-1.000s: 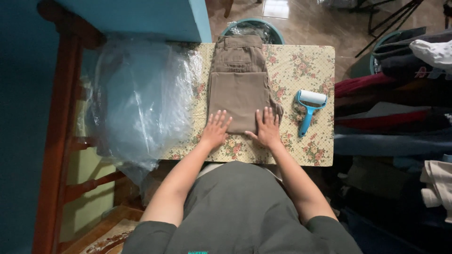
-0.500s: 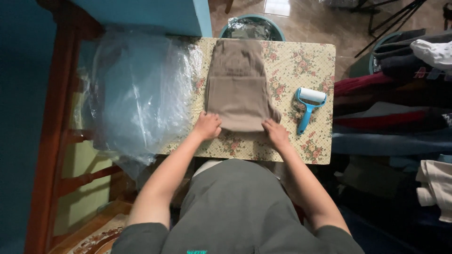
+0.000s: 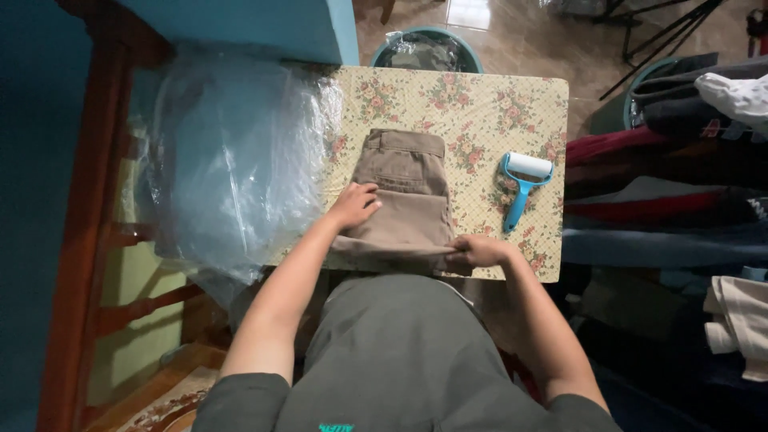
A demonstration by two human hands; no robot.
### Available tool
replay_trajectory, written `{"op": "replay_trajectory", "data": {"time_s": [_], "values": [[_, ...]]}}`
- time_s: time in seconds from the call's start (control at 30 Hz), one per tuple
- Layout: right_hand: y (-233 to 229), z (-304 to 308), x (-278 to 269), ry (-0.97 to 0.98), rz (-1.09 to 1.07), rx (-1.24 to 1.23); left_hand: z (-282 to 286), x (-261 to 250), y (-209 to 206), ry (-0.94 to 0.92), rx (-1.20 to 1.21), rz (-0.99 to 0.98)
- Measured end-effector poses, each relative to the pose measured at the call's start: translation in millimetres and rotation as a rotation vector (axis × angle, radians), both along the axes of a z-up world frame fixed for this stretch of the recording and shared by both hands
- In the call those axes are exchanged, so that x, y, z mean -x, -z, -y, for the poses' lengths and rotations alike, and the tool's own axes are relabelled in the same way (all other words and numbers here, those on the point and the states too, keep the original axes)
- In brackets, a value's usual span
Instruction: Lint rolling, folding, and placing a pair of pants into a plastic shipping bag for fulfillment.
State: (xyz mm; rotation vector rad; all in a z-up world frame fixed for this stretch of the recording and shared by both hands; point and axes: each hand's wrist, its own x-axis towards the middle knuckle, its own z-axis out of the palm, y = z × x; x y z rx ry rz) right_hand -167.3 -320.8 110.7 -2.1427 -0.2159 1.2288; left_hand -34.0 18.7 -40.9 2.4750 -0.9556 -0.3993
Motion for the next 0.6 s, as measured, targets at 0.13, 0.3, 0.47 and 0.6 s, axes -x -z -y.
{"op": "replay_trajectory", "data": {"time_s": [0.13, 0.3, 0.47, 0.6], "values": [[-53.7, 4.4, -41.5, 0.143, -0.044, -0.043, -0.6, -29.4, -10.7, -0.24, 0.135, -0.56], [-18.2, 37.6, -118.3, 0.476, 0.232, -0.032, -9.7, -56.0, -64.7, -0.339, 0.311, -0.995], [122.6, 60.9, -189.8, 0.592, 0.433, 0.176, 8.9, -39.9, -155.0, -0.642, 0.488, -1.052], [177.3, 60.8, -201.6, 0.912, 0.451, 0.332, -8.2, -32.3, -57.1, -0.61, 0.385, -0.847]]}}
